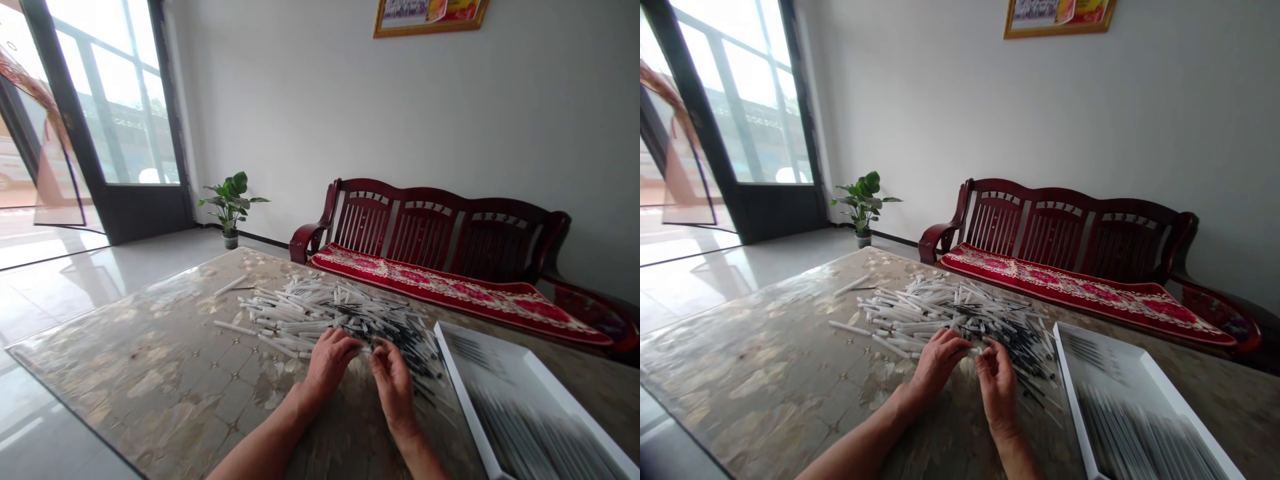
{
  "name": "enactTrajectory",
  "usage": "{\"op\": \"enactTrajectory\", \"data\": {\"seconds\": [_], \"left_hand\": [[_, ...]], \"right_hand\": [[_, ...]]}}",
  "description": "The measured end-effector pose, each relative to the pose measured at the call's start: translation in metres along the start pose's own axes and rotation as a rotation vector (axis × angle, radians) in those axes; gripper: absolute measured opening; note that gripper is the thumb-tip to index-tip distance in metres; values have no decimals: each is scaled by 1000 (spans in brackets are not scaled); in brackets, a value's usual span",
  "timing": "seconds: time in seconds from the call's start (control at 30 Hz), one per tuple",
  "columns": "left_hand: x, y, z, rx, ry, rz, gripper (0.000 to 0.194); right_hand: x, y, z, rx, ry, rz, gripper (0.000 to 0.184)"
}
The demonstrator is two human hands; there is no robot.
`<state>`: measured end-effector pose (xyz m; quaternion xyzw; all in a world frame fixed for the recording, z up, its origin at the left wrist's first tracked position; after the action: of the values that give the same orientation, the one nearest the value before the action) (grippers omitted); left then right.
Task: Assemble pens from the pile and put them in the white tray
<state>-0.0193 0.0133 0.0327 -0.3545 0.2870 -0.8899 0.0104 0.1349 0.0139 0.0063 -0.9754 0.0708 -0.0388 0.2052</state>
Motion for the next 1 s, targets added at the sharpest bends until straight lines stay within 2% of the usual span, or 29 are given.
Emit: {"op": "enactTrajectory", "data": {"seconds": [0.13,0.23,0.33,0.4,0.47,0.53,0.67,0.73,0.87,1.0], "left_hand": [[1,0,5,-49,9,-42,24],[7,3,7,1,72,97,21],[3,9,4,153,296,241,17],[-13,11,0,314,556,188,23],[-32,13,-3,488,841,106,29],[-44,13,-6,600,1076,88,36],[-46,9,-18,770,1364,217,32],[-43,7,-24,862,1468,285,24],[-40,6,-29,961,1588,371,6],[-44,5,-31,986,1660,375,8]], "right_hand": [[-1,0,0,44,104,-30,30],[4,-3,5,-15,81,76,35],[12,-7,9,-118,0,191,44],[14,-8,10,-158,-43,198,46],[11,-7,9,-150,-41,146,44],[4,-5,9,-105,-2,71,38],[0,-9,15,-54,54,-29,33],[11,-17,20,-26,154,9,32],[45,-33,21,91,575,116,23],[61,-39,20,90,959,12,20]]}}
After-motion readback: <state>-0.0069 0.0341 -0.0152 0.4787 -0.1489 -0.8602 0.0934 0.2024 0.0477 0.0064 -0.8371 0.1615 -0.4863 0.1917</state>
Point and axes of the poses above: each hand's wrist, its own y-axis away from the middle knuckle, its own x-axis out of the back of the hand, z = x × y, the point moved 4 cm from there along -y, towards the middle knuckle, and after that the axes turned 3 degrees about y, right-handed, at the moved point
